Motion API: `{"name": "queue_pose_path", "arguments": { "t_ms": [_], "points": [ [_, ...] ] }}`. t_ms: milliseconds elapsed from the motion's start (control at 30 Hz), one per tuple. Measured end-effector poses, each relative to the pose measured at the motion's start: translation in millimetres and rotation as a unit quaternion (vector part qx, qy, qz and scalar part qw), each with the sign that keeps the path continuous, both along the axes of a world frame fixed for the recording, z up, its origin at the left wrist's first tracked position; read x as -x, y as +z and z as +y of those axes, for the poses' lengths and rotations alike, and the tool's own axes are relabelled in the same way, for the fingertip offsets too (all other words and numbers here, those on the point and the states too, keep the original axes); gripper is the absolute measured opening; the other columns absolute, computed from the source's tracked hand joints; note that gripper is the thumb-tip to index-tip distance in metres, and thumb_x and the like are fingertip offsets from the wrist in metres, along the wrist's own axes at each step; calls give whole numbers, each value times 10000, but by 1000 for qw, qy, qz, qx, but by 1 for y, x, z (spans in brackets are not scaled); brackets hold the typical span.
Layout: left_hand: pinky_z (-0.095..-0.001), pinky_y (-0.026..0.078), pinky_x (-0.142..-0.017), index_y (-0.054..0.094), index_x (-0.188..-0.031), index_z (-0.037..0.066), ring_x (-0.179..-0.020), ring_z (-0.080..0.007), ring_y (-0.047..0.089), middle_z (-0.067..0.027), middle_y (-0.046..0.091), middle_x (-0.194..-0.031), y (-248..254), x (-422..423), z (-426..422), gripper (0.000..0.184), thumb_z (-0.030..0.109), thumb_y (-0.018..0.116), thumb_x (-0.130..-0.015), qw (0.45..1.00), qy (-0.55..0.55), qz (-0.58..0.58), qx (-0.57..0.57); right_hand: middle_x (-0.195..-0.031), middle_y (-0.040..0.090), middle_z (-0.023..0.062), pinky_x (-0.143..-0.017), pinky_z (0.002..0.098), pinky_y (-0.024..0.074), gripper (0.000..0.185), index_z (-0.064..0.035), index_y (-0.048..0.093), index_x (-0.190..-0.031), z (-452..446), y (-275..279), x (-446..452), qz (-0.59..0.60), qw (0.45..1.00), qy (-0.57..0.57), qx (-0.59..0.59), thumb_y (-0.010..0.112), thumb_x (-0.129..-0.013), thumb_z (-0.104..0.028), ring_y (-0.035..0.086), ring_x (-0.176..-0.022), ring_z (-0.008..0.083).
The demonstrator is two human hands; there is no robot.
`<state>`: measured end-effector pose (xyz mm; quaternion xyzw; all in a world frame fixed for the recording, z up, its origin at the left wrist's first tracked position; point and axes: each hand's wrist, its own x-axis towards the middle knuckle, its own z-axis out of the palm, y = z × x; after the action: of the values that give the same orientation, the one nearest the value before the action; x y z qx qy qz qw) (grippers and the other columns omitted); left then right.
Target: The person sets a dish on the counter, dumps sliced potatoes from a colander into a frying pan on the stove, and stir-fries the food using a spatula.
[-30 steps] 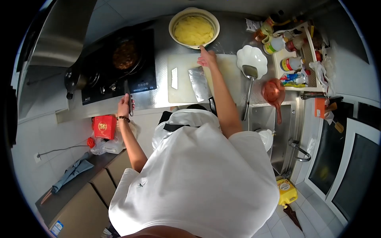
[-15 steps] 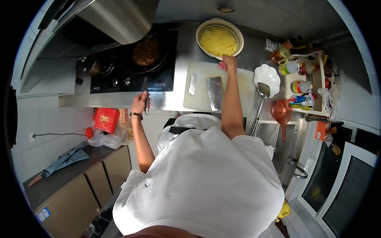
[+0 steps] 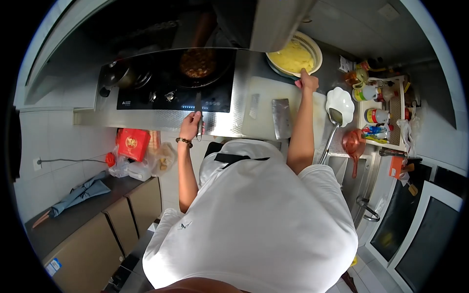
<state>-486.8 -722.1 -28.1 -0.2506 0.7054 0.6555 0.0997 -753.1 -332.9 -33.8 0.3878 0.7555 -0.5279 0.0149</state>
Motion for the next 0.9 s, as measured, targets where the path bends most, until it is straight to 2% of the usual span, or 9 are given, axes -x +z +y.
{"name": "queue_pose_path", "arguments": {
  "t_ms": [133,267,300,333,433,667,800,867,900],
  "points": [
    [-276,455,-442,561,-938,19,-477,-143,556,-73,594,-677,-1,-1,-3,335,345,497,-973,1000,8,-1,-24,-759,633,175,-466,378,599,347,141,620,-873,-4,7,7,62,988,-58,128,702,-813,-191,642,-546,214],
    [-274,453,-434,562,-933,14,-462,-141,554,-67,588,-655,-7,-1,-4,345,351,498,-971,1000,8,3,29,-718,589,150,-501,434,616,309,125,571,-787,-1,10,13,77,989,-37,118,678,-834,-161,648,-557,252],
    [-273,454,-430,563,-911,12,-450,-140,552,-65,585,-643,1,-1,-1,360,363,500,-968,1000,19,-2,23,-761,590,156,-532,445,624,277,147,555,-900,-1,9,16,73,986,-25,145,630,-864,-117,665,-628,302],
    [-273,454,-430,563,-911,12,-450,-140,552,-65,585,-643,0,0,0,360,363,500,-968,1000,19,-1,23,-761,590,156,-532,445,624,277,147,555,-900,1,9,20,74,986,-24,145,630,-864,-117,665,-628,302],
    [-271,461,-414,550,-851,3,-451,-141,561,-67,586,-644,-4,2,0,418,405,508,-956,999,28,-6,39,-869,561,170,-627,532,614,299,189,453,-1092,5,16,27,106,952,-68,279,534,-891,-17,651,-797,396],
    [-274,462,-397,518,-868,-5,-442,-148,562,-82,580,-667,-2,9,4,473,462,514,-938,995,69,-50,-44,-795,550,166,-640,552,606,210,195,503,-959,13,33,9,122,953,-52,272,547,-862,14,654,-719,368],
    [-257,432,-373,459,-1053,-19,-412,-131,518,-78,585,-650,-1,7,7,468,427,539,-934,996,73,-30,-44,-881,598,235,-637,527,615,213,210,507,-961,32,26,7,151,936,-55,314,550,-827,49,657,-711,372],
    [-246,416,-367,309,-1330,-50,-408,-125,509,-79,591,-651,-2,8,5,667,419,558,-925,995,68,-23,-65,-950,609,274,-641,505,622,238,216,498,-991,39,29,5,151,938,-46,307,543,-827,49,661,-731,385],
    [-244,415,-367,314,-1329,-41,-405,-124,507,-78,591,-649,-1,8,6,661,420,560,-924,995,77,-24,-64,-956,613,270,-642,498,624,249,211,500,-1007,43,30,4,161,936,-37,310,546,-836,37,662,-747,384]
  ]
}}
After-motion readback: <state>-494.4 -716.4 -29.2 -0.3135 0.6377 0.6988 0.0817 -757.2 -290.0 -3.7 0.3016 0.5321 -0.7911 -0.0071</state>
